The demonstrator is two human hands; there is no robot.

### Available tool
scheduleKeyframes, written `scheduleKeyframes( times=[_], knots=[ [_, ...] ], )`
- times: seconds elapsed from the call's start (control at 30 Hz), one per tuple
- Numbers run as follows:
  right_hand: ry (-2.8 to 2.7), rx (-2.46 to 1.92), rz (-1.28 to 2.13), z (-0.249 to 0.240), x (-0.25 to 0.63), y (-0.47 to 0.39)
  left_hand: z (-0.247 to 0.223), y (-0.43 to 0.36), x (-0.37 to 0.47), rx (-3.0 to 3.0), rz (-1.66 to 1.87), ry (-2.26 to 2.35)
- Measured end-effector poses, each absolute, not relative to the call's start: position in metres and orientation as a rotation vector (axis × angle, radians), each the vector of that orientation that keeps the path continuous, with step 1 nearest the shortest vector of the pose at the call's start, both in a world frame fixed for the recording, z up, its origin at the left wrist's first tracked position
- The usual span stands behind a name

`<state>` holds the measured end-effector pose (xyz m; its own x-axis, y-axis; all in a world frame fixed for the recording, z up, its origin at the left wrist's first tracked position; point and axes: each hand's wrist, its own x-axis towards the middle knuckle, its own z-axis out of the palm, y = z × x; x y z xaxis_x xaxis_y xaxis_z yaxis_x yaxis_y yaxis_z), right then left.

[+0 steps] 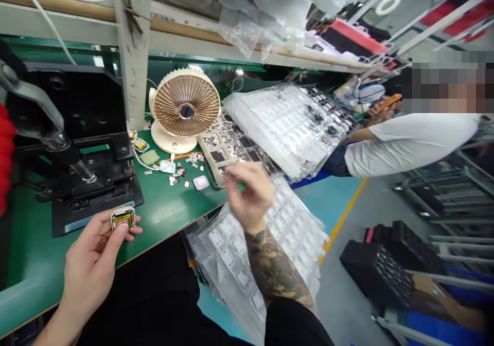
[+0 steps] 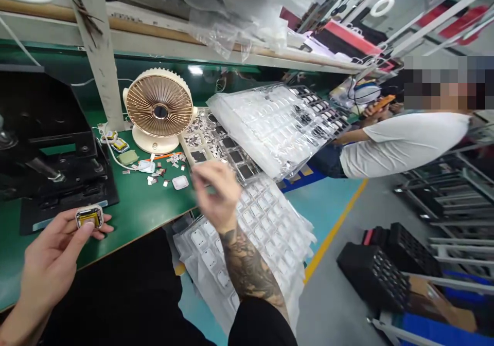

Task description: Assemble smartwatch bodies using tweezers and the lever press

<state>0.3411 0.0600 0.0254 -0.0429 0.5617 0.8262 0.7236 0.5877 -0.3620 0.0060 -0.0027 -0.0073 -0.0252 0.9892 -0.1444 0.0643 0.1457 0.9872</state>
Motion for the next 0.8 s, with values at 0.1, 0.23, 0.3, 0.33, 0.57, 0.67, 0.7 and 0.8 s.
scheduleKeyframes(
  times=[0.1,0.23,0.3,0.33,0.57,0.67,0.7,0.8],
  knots=[
    [-2.273,-0.885,-0.215,0.006,0.298,0.050,-0.006,-0.004,0.006,1.182,1.055,1.367],
    [-2.573,-0.852,-0.322,-0.005,0.279,0.056,-0.005,-0.006,0.007,1.235,1.027,1.400],
    [-2.535,-0.950,-0.271,-0.002,0.294,0.066,-0.007,-0.007,0.007,1.241,1.022,1.390],
    [-2.460,-1.040,-0.259,0.003,0.306,0.073,-0.008,-0.007,0.006,1.236,1.027,1.378],
    [-2.054,-1.898,-0.068,0.041,0.390,0.164,-0.016,-0.006,0.003,1.192,1.070,1.307],
    [-2.065,-2.037,0.008,0.038,0.396,0.193,-0.016,-0.007,0.002,1.230,1.057,1.322],
    [-2.063,-2.050,0.016,0.035,0.395,0.199,-0.016,-0.007,0.002,1.244,1.056,1.329],
    [-2.042,-2.063,0.006,0.026,0.393,0.206,-0.018,-0.008,0.000,1.284,1.055,1.326]
  ],
)
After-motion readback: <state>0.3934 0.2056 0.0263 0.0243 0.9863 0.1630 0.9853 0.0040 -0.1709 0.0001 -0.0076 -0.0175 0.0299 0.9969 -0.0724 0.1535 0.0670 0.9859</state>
